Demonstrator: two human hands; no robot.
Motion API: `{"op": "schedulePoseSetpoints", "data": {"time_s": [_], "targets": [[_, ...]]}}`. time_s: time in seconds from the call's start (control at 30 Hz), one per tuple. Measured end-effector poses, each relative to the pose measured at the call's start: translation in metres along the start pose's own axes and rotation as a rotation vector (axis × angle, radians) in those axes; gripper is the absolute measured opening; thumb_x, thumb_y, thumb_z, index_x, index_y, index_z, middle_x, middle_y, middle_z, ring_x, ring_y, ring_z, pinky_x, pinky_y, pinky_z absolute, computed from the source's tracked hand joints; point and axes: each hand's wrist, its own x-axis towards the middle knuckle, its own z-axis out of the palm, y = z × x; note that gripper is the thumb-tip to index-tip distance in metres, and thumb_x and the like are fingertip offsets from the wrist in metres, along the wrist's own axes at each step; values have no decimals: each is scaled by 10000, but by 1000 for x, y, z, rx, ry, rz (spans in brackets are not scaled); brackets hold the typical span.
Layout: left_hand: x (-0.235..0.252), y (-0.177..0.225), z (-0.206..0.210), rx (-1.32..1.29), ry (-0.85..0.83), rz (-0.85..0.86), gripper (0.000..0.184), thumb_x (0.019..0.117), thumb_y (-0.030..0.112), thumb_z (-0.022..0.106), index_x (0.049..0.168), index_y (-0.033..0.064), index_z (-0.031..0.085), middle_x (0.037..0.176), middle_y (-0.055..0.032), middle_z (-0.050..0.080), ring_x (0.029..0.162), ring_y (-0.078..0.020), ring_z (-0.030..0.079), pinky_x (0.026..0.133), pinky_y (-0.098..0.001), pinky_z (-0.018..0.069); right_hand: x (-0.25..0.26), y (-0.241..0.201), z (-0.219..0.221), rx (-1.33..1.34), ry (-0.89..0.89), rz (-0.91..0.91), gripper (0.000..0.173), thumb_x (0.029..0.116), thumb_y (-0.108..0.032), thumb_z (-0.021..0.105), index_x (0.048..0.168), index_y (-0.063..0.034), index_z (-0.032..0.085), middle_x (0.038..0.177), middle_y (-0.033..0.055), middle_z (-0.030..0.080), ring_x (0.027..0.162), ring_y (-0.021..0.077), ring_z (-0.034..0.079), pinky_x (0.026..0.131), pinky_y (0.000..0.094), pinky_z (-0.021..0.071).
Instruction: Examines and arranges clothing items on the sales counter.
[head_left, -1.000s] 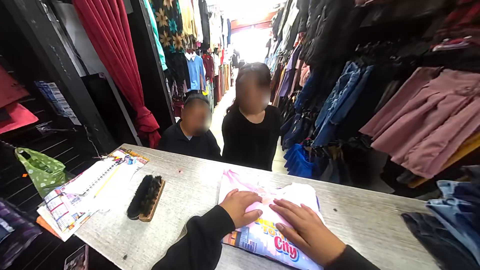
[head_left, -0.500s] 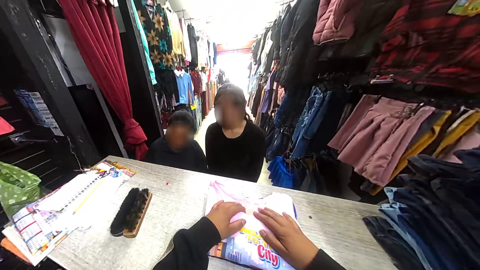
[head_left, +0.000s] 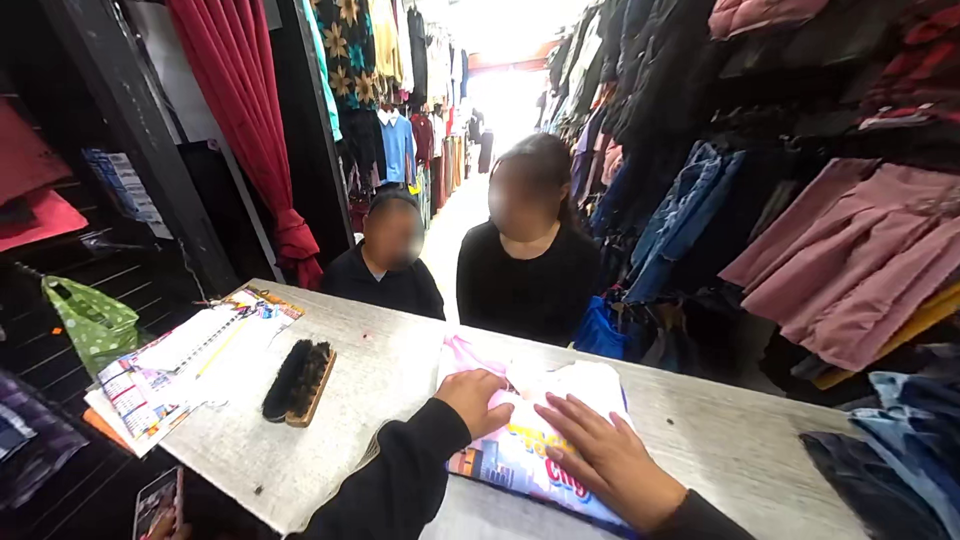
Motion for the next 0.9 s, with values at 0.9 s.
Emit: {"op": "schedulePoseSetpoints", "data": {"time_s": [0.9], "targets": [[-5, 5, 10, -9, -77, -68, 658, 1039, 532, 462, 1583, 168, 394, 1662, -62, 327, 1579, -258, 168, 1230, -662, 15, 6, 3, 1, -6, 36, 73, 640, 1014, -613, 268, 1424, -279, 627, 1539, 131, 513, 1460, 407, 414, 1093, 796, 222]]}}
